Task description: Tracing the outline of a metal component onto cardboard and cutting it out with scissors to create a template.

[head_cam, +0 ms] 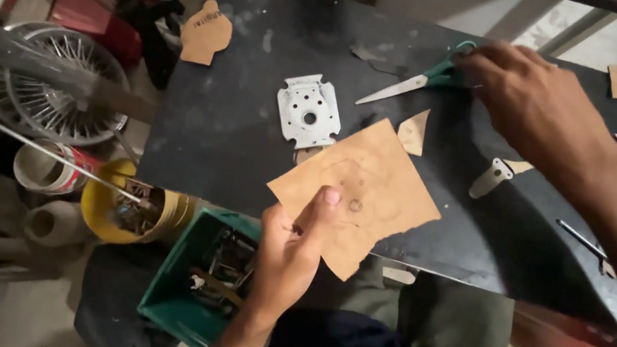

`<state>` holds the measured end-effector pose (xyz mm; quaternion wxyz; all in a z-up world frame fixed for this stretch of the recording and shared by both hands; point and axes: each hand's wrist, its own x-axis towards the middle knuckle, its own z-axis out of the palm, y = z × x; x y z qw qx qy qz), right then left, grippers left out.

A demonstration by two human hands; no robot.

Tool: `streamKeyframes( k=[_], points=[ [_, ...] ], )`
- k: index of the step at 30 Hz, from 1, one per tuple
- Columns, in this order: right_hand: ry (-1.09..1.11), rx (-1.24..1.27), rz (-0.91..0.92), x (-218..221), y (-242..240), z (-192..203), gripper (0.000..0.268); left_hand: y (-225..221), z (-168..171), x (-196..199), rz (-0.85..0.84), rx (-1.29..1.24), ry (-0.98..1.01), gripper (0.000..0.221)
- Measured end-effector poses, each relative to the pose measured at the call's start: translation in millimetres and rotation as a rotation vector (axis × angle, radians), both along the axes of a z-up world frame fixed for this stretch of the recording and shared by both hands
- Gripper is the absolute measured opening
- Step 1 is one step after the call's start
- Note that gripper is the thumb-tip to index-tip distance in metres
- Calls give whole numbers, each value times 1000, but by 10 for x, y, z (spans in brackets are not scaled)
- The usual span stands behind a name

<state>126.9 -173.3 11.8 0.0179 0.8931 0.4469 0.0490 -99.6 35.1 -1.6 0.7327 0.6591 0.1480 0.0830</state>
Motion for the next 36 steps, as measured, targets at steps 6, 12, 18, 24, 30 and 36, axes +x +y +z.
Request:
streamKeyframes(
  k=[6, 12, 18, 24, 30, 36],
  points=[
    [146, -149, 65, 188, 198, 88, 70, -46, 4, -130, 68, -25, -36, 32],
    [-57, -349, 172, 264, 190, 181, 61, -323, 131, -389, 139, -31, 39, 36],
    [-42, -57, -39, -710, -713, 583, 41, -594, 280, -679, 125, -133, -71, 34],
    [955, 1240, -423, -2825, -1535, -700, 48, -910, 181, -770, 111, -155, -49, 22],
    [1204, 1278, -250, -3477, -1222, -981, 88, -1173, 17, -710, 26, 8, -86, 23],
    [1116, 1249, -228, -3388, -1122, -844, 71, -1320, -95, -640, -255, 311, -157, 30]
  ],
)
